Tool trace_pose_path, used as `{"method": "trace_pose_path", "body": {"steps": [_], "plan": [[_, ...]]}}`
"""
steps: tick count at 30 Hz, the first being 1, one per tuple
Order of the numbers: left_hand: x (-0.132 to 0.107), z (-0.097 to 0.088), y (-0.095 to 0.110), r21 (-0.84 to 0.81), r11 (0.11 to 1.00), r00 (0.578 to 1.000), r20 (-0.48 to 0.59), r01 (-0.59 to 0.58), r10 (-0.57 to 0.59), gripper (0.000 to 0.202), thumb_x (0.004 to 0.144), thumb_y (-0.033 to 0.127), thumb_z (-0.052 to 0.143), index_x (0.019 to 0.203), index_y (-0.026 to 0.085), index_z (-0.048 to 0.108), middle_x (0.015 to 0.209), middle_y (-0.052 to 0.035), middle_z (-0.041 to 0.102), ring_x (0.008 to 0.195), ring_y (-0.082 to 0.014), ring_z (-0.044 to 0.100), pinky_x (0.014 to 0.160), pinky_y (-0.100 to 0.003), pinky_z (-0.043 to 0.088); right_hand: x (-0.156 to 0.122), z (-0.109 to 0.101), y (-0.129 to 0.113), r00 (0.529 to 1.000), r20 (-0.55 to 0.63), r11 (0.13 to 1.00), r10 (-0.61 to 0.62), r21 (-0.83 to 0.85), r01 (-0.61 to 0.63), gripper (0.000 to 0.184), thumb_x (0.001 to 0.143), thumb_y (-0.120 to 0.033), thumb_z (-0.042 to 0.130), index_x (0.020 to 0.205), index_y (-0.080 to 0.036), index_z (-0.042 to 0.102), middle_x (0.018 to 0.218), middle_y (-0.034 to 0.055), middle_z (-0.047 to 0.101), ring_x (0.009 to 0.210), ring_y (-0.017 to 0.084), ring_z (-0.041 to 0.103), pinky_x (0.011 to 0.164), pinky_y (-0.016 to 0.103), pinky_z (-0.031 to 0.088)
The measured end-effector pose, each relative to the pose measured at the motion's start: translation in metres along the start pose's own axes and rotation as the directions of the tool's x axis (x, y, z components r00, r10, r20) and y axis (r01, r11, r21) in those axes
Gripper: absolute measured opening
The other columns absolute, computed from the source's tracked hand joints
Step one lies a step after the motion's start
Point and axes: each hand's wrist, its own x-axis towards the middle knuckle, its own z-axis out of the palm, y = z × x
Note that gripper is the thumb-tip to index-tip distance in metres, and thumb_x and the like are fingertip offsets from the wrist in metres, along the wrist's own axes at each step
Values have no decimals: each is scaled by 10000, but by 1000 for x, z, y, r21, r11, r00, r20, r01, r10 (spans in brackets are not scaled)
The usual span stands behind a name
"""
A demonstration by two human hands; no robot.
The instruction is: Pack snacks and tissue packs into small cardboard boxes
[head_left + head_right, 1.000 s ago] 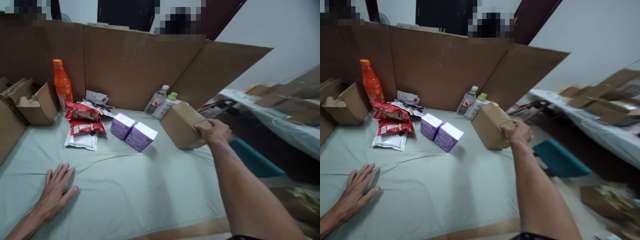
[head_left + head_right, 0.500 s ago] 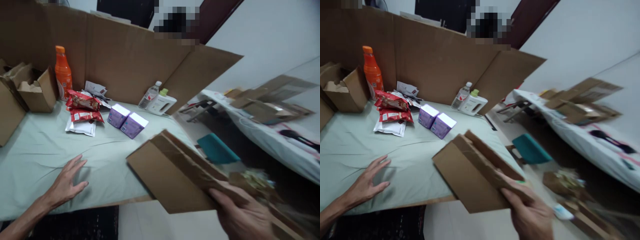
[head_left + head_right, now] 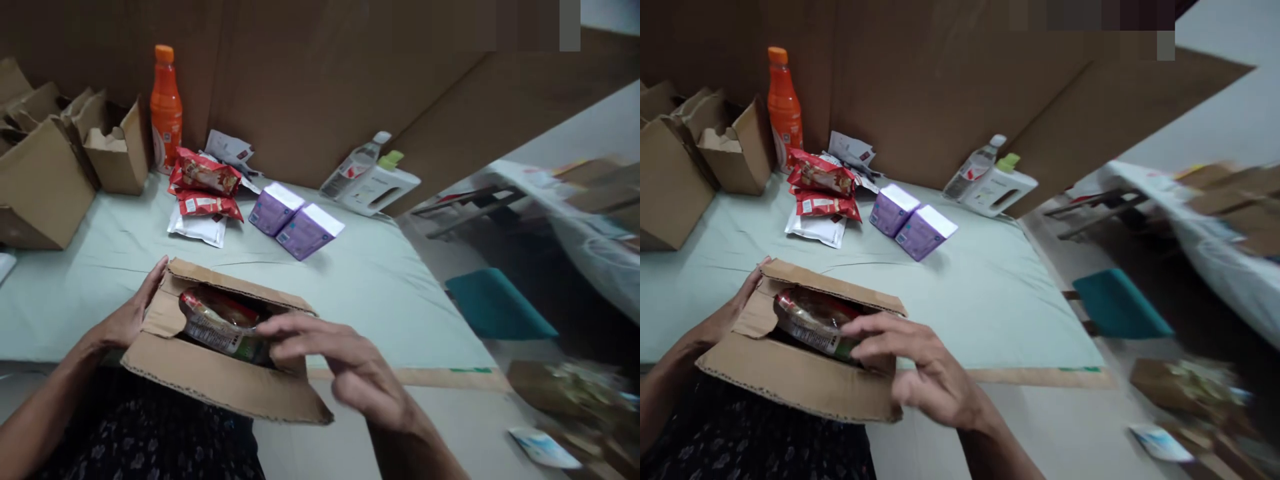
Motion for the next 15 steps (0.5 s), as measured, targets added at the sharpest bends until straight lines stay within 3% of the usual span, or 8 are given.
{"method": "trace_pose_path", "body": {"steps": [2,5,7,9,10,12,15], "plan": [[0,1,3,-8,1000,999,27,17,-17,1400,643,869,747,1696,224,86,1731,-177,234,1550,-467,316,1216,-623,396,9,-7,-10,995,-1,986,102,-133,-101,355,1084,-450,467,1287,-315,726,1299,69,758,1226,227,700,1003,404,581],[1,3,5,23,1000,999,44,17,-18,1376,655,833,758,1696,232,88,1739,-163,215,1549,-477,312,1211,-636,397,32,1,-13,963,132,883,237,-442,-156,393,973,-363,682,1346,-241,694,1291,117,754,1204,283,706,996,440,581],[0,3,4,38,999,999,50,5,-6,1332,683,784,769,1696,237,99,1740,-152,216,1555,-466,305,1224,-632,382,49,15,-9,899,262,783,350,-608,-128,287,914,-223,710,1193,-176,756,1148,133,791,1029,286,752,870,411,604],[-1,2,2,45,999,999,42,-16,14,1275,717,721,780,1694,237,120,1730,-152,249,1544,-454,338,1219,-624,397,62,27,-4,848,335,728,411,-681,-84,198,867,-46,623,936,-154,773,922,97,797,818,225,741,735,328,571],[-2,2,1,50,998,999,30,-34,33,1249,724,687,791,1691,236,142,1721,-154,273,1534,-449,363,1209,-620,413,65,30,-4,855,338,733,394,-677,-70,242,850,3,569,830,-159,748,829,72,775,743,191,714,691,296,543],[-2,3,3,73,996,999,-1,-54,54,1202,705,602,840,1672,225,234,1690,-157,348,1513,-430,411,1184,-599,454,63,28,-7,922,271,796,276,-603,-60,301,884,-12,502,744,-179,709,717,37,724,663,153,664,645,268,513],[1,8,10,124,992,998,-55,8,-2,958,736,463,822,1563,147,453,1516,-144,589,1413,-341,562,1079,-472,573,44,6,-14,987,-18,876,163,-458,-153,312,997,-212,502,812,-225,752,673,16,702,615,158,659,581,272,532]]}}
